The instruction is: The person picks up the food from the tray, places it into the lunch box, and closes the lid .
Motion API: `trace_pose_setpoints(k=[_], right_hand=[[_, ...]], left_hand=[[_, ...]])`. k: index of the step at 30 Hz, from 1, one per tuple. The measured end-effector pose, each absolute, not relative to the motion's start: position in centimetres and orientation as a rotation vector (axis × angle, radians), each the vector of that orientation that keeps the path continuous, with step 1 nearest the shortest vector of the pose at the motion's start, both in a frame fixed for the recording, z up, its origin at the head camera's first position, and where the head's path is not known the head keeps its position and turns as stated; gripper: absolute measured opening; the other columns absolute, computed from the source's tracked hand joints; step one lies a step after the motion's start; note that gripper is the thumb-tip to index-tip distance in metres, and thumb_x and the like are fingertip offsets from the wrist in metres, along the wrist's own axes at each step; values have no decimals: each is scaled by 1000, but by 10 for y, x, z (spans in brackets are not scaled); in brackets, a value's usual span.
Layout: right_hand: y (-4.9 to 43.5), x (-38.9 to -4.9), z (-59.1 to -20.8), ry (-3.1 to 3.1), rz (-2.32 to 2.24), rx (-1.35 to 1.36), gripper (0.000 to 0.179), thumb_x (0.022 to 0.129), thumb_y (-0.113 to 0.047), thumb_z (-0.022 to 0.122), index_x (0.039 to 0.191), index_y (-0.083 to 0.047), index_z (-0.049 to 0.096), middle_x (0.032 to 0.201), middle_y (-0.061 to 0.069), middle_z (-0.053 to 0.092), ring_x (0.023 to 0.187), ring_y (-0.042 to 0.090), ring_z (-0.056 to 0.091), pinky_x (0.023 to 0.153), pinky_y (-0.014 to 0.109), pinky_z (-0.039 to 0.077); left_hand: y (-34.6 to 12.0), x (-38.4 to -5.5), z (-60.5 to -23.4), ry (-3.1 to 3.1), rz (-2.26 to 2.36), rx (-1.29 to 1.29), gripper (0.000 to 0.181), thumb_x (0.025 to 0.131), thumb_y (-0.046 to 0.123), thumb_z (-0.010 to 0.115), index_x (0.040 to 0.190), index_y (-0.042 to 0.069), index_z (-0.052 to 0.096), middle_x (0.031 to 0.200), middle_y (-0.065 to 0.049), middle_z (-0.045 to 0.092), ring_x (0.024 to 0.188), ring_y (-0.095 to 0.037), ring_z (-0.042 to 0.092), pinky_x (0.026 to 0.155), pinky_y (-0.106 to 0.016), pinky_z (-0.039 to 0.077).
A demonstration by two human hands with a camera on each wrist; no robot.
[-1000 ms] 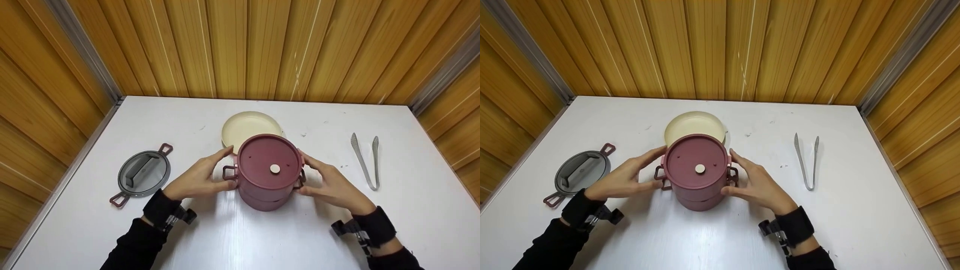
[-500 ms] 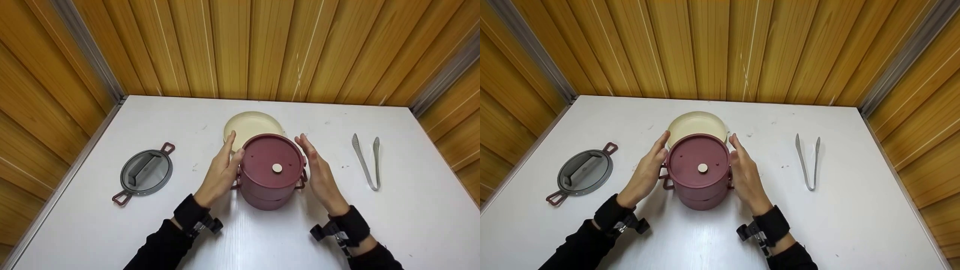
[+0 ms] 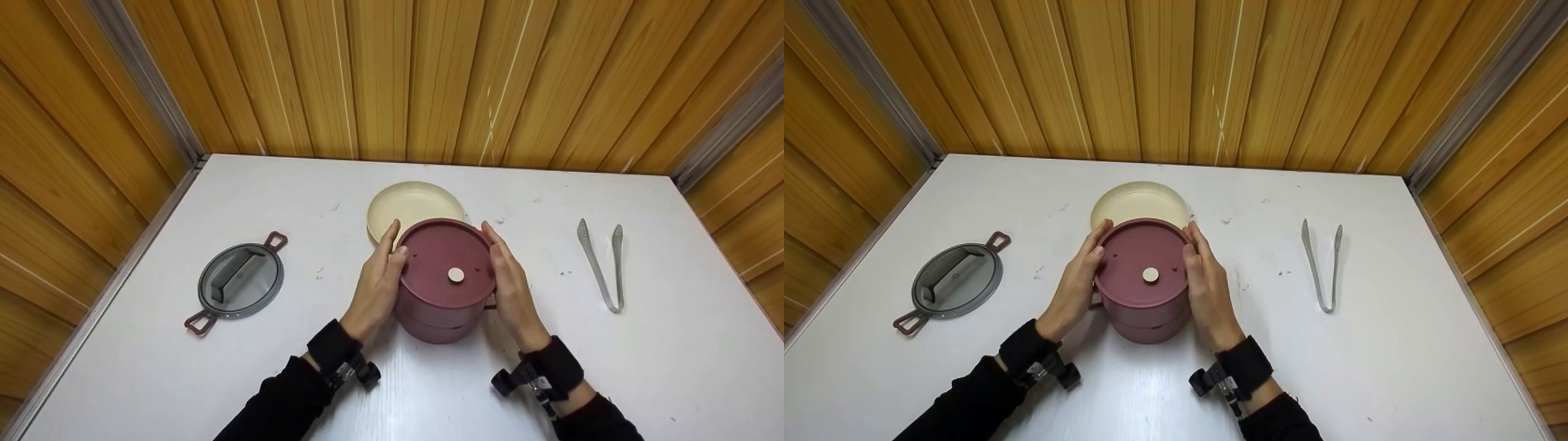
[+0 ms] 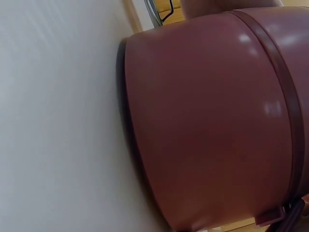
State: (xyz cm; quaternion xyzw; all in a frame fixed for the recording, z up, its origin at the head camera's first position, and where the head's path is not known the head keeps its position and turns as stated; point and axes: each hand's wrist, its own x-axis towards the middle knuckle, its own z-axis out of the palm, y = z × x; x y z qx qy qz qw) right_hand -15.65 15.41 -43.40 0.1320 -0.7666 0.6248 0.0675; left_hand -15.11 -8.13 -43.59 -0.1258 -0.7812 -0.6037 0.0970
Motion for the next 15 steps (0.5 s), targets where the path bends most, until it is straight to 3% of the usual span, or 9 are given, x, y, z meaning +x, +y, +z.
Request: trace_pose_setpoints(k=[3,5,9,15], right_hand=[[153,-157,-437,-2291,1918,395,64,119,-36,23,174,-4,30,181,14,35,171,30,27,142,48,17],[151,-157,-439,-2267,1958,394,66,118,-38,22,173,-3,31,181,15,35,171,30,27,142,53,15],[148,-157,-442,-2206,2049,400,68,119,-42,21,172,-2,34,180,14,38,171,28,27,143,49,16],[146,-154,-445,-2169,2112,365,67,118,-47,21,172,-11,40,175,9,46,165,17,37,134,26,29]], left_hand=[[-79,-153,-441,-2293,-1813,-361,71,113,38,39,174,5,29,182,-16,32,170,-32,30,141,-52,24],[-78,-153,-445,-2285,-1840,-352,71,112,39,36,174,4,29,182,-16,32,170,-31,30,141,-51,23],[-74,-153,-451,-2253,-1894,-341,73,112,40,32,174,2,29,182,-17,33,171,-31,29,141,-50,22],[-68,-152,-452,-2193,-1952,-336,74,111,39,30,173,1,28,181,-18,33,171,-29,28,142,-48,21]])
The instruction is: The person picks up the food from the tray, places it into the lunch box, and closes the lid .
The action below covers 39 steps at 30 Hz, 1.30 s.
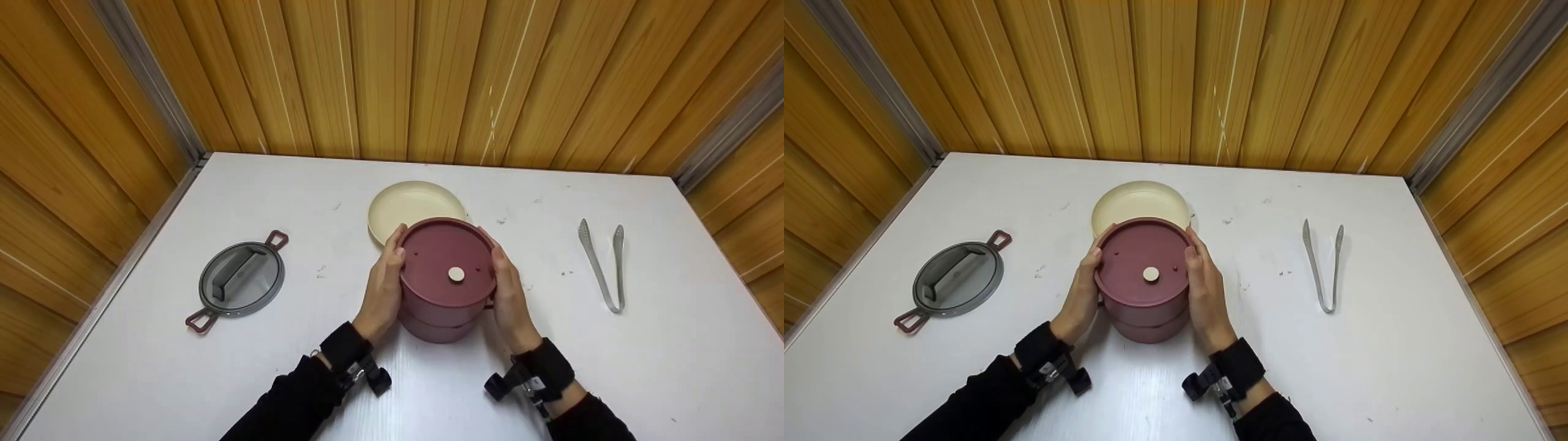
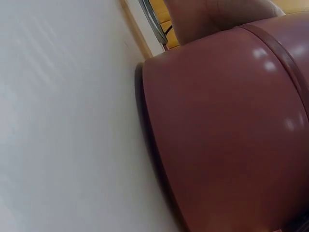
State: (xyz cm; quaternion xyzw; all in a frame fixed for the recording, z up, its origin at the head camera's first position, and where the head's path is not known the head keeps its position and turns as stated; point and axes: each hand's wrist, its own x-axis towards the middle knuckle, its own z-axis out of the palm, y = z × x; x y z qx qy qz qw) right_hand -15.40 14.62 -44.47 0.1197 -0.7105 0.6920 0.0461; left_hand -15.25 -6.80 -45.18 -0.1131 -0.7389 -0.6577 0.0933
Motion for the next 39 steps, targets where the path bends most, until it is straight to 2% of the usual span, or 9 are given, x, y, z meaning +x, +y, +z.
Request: trace_pose_setpoints(k=[3,8,14,19,25,28,32,37,39], right_hand=[[145,-153,-445,-2168,2124,347,67,118,-49,21,170,-14,45,170,8,52,159,14,44,130,25,33],[145,-153,-447,-2173,2113,318,71,117,-53,19,160,-11,56,157,4,61,153,11,48,130,30,31],[144,-153,-447,-2169,2140,295,78,116,-60,16,155,-9,60,145,3,67,144,17,54,125,35,33],[145,-152,-444,-2182,2259,226,92,110,-76,6,155,-18,62,140,-1,70,139,14,59,124,39,31],[147,-154,-437,-2178,2335,127,88,111,-75,9,139,-19,71,119,-2,77,116,15,69,104,32,46],[146,-153,-435,-2208,2328,95,81,112,-72,13,141,-21,69,123,-2,74,116,16,66,102,31,45],[144,-152,-435,-2219,2317,82,75,114,-68,17,148,-20,64,131,-1,68,120,16,63,107,32,43],[143,-152,-436,-2192,2338,67,73,114,-66,19,151,-19,61,135,-2,68,125,16,62,110,34,42],[143,-152,-437,-2170,2354,74,72,115,-64,19,152,-19,60,140,-3,65,133,15,57,117,34,37]], left_hand=[[-66,-153,-453,-2179,-1964,-327,73,111,39,29,174,1,28,181,-18,33,171,-28,28,142,-48,21],[-64,-154,-454,-2157,-1988,-308,72,111,37,28,174,3,28,181,-15,34,171,-28,29,141,-48,22],[-64,-154,-454,-2151,-2000,-292,70,113,37,25,174,2,29,181,-17,33,171,-28,28,142,-49,21],[-67,-154,-446,-2138,-2209,-150,74,118,50,14,176,6,25,185,-10,27,174,-24,17,143,-47,12],[-70,-154,-439,-2123,-2420,5,80,115,65,17,178,15,19,188,0,14,175,-18,1,144,-49,1],[-71,-154,-438,-2111,-2460,-10,78,114,67,20,172,19,40,184,0,28,174,-16,11,143,-49,3],[-71,-154,-438,-2068,-2492,-36,73,113,69,21,153,26,64,173,3,45,170,-12,22,142,-49,6],[-68,-154,-439,-2032,-2527,-6,73,110,77,25,149,32,67,168,9,49,168,-9,24,142,-49,5],[-68,-153,-440,-2026,-2530,10,73,109,79,25,149,34,66,170,9,47,168,-8,23,142,-49,5]])
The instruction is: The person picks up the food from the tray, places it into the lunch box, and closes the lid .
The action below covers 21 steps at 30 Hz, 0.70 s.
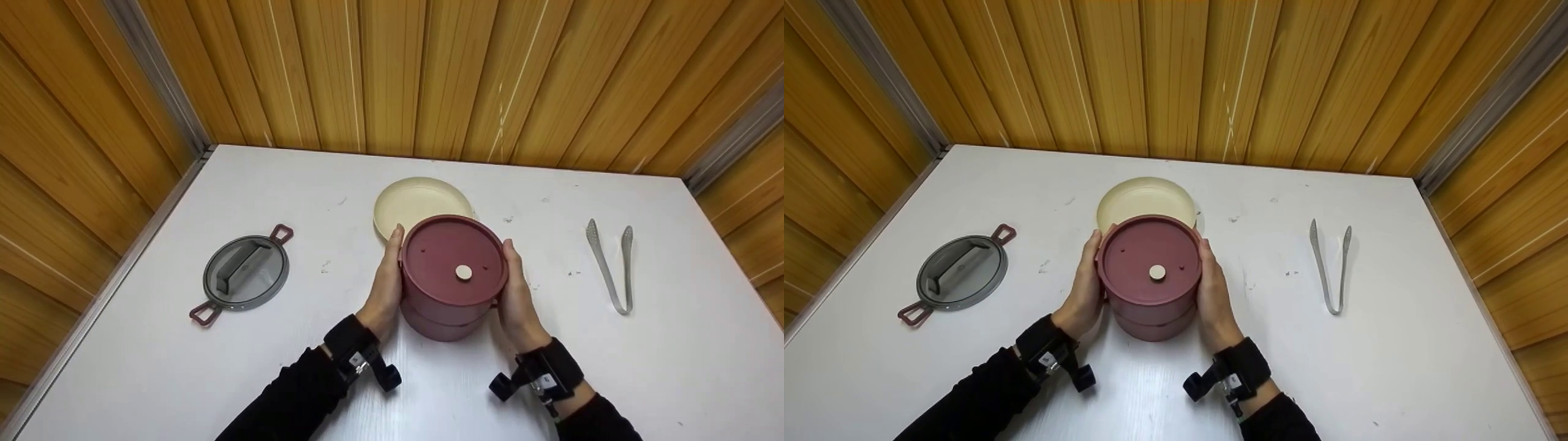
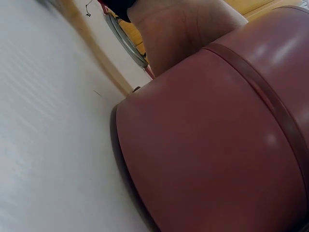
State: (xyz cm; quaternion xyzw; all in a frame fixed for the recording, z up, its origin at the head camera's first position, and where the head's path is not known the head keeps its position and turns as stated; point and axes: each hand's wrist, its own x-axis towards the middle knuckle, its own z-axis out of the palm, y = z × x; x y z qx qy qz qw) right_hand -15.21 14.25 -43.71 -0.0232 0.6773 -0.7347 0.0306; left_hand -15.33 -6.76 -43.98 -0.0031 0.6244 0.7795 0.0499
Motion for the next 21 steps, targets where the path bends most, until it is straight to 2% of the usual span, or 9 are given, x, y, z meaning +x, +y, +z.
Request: trace_pose_setpoints(k=[4,6,10,13,17,19,21], right_hand=[[141,-153,-439,2062,-2301,-88,72,114,-65,20,154,-18,59,145,-4,61,145,14,48,126,36,28],[141,-153,-440,2051,-2315,-103,72,115,-65,21,154,-18,58,147,-5,59,148,14,44,128,36,25],[141,-153,-440,2044,-2324,-110,72,114,-65,22,155,-18,58,148,-5,59,150,14,43,129,36,24],[141,-154,-441,2032,-2335,-110,72,114,-66,23,155,-18,59,148,-5,60,150,14,44,129,36,24],[140,-154,-442,2017,-2344,-125,72,114,-66,23,153,-18,60,147,-4,61,148,15,46,128,35,27],[140,-154,-442,2022,-2337,-135,72,114,-66,23,153,-18,60,146,-3,62,148,16,46,127,35,27],[140,-154,-442,2028,-2327,-138,72,114,-66,22,153,-19,60,147,-3,61,148,15,46,128,36,26]], left_hand=[[-66,-152,-440,1913,2384,-23,72,109,77,26,151,34,65,179,10,36,171,-7,15,142,-48,2],[-65,-152,-440,1910,2388,-38,73,109,77,26,156,33,61,184,11,26,173,-7,9,143,-48,0],[-61,-153,-441,1887,2403,-68,84,108,76,29,174,24,37,186,9,19,174,-10,4,143,-48,-2],[-59,-154,-442,1879,2415,-86,90,108,75,30,178,18,23,187,7,18,175,-12,4,143,-47,-1],[-60,-154,-443,1883,2411,-66,88,109,74,31,177,19,25,186,7,21,174,-12,6,143,-47,0],[-61,-154,-444,1884,2413,-36,83,109,73,31,174,21,36,183,6,30,174,-12,12,143,-47,3],[-62,-153,-444,1882,2421,-5,79,110,71,32,171,23,43,181,7,34,173,-11,14,143,-47,3]])
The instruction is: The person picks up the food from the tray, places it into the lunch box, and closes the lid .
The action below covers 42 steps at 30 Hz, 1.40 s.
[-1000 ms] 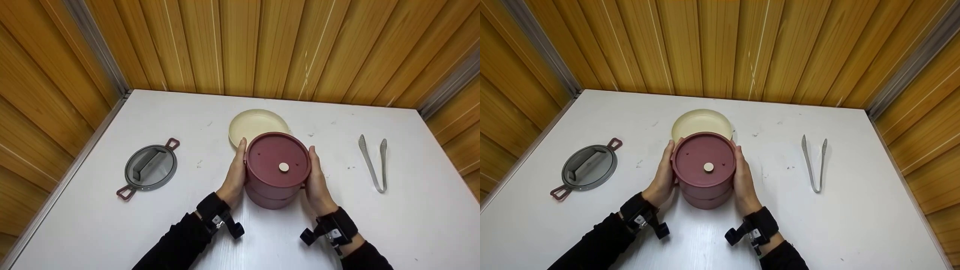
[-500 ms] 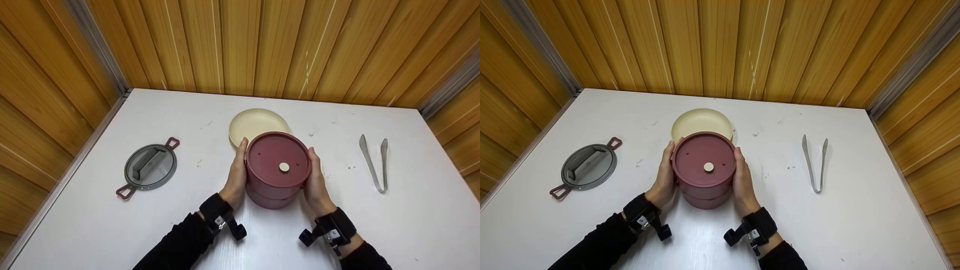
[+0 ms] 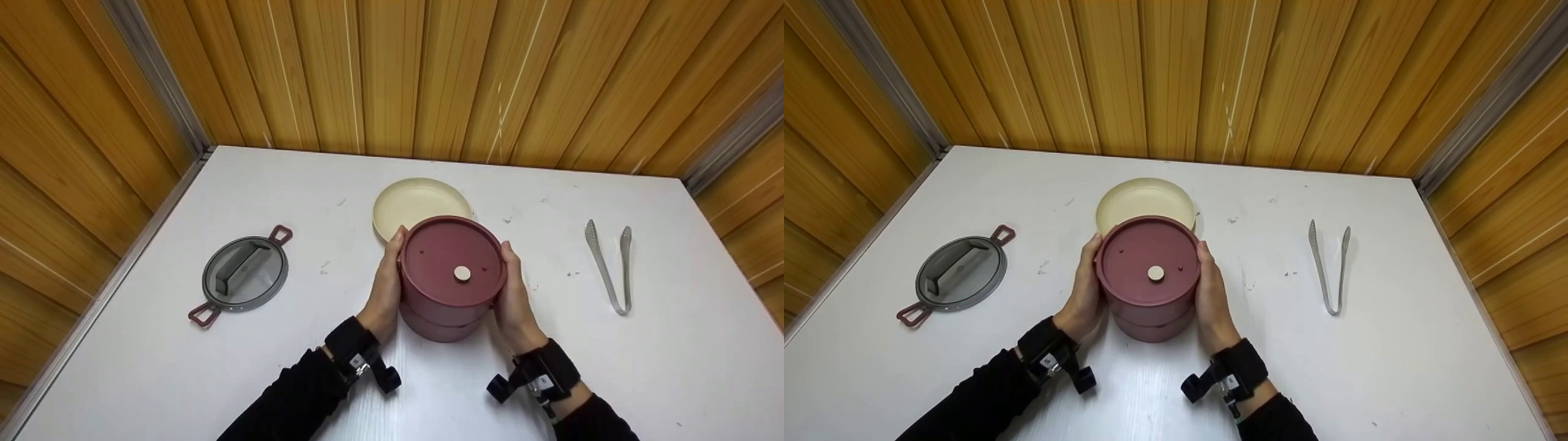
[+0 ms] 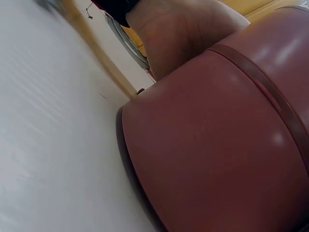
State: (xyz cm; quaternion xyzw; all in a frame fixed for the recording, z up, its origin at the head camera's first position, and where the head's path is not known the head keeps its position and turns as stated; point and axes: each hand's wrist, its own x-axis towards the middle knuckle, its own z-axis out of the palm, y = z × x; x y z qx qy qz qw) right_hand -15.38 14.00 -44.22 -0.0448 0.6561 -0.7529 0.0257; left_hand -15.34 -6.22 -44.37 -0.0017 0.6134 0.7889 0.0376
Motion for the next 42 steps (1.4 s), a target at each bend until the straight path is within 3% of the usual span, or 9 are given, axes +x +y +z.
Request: trace_pose_setpoints(k=[3,7,14,18,30,40,42], right_hand=[[139,-154,-442,2031,-2324,-146,71,114,-65,22,154,-18,59,149,-2,60,150,14,44,130,37,24],[139,-154,-442,2043,-2314,-161,71,115,-63,22,155,-17,58,151,-2,59,152,13,43,131,38,23],[140,-153,-443,2079,-2310,-185,71,116,-60,20,154,-15,59,146,0,61,147,17,47,127,37,28],[139,-151,-443,2084,-2307,-172,71,116,-60,19,155,-15,58,148,1,60,147,16,47,128,37,27],[137,-153,-444,2089,-2293,-160,71,116,-59,17,154,-16,58,146,0,61,143,18,51,124,35,31],[145,-154,-438,2089,-2220,-196,73,116,-62,20,152,-15,62,137,2,68,131,17,62,114,33,43],[150,-156,-435,2109,-2176,-222,79,116,-65,16,153,-11,61,137,2,69,134,12,61,119,35,39]], left_hand=[[-63,-154,-444,1879,2426,17,77,110,68,33,171,22,44,182,6,33,173,-10,14,143,-46,3],[-64,-154,-444,1892,2409,0,83,110,66,34,177,17,28,186,4,22,174,-12,8,143,-44,3],[-69,-155,-444,1878,2392,62,66,111,61,31,165,30,52,175,9,45,169,-11,26,142,-44,11],[-72,-155,-445,1856,2400,74,62,112,60,31,157,29,60,165,7,54,163,-11,34,141,-44,13],[-72,-156,-446,1868,2396,101,66,112,61,30,165,28,51,175,9,43,170,-11,24,142,-45,10],[-83,-157,-441,1871,2315,70,61,112,61,36,161,31,57,168,8,52,163,-12,35,139,-47,16],[-87,-160,-439,1927,2294,61,60,113,56,39,162,24,55,164,0,56,158,-19,42,136,-50,23]])
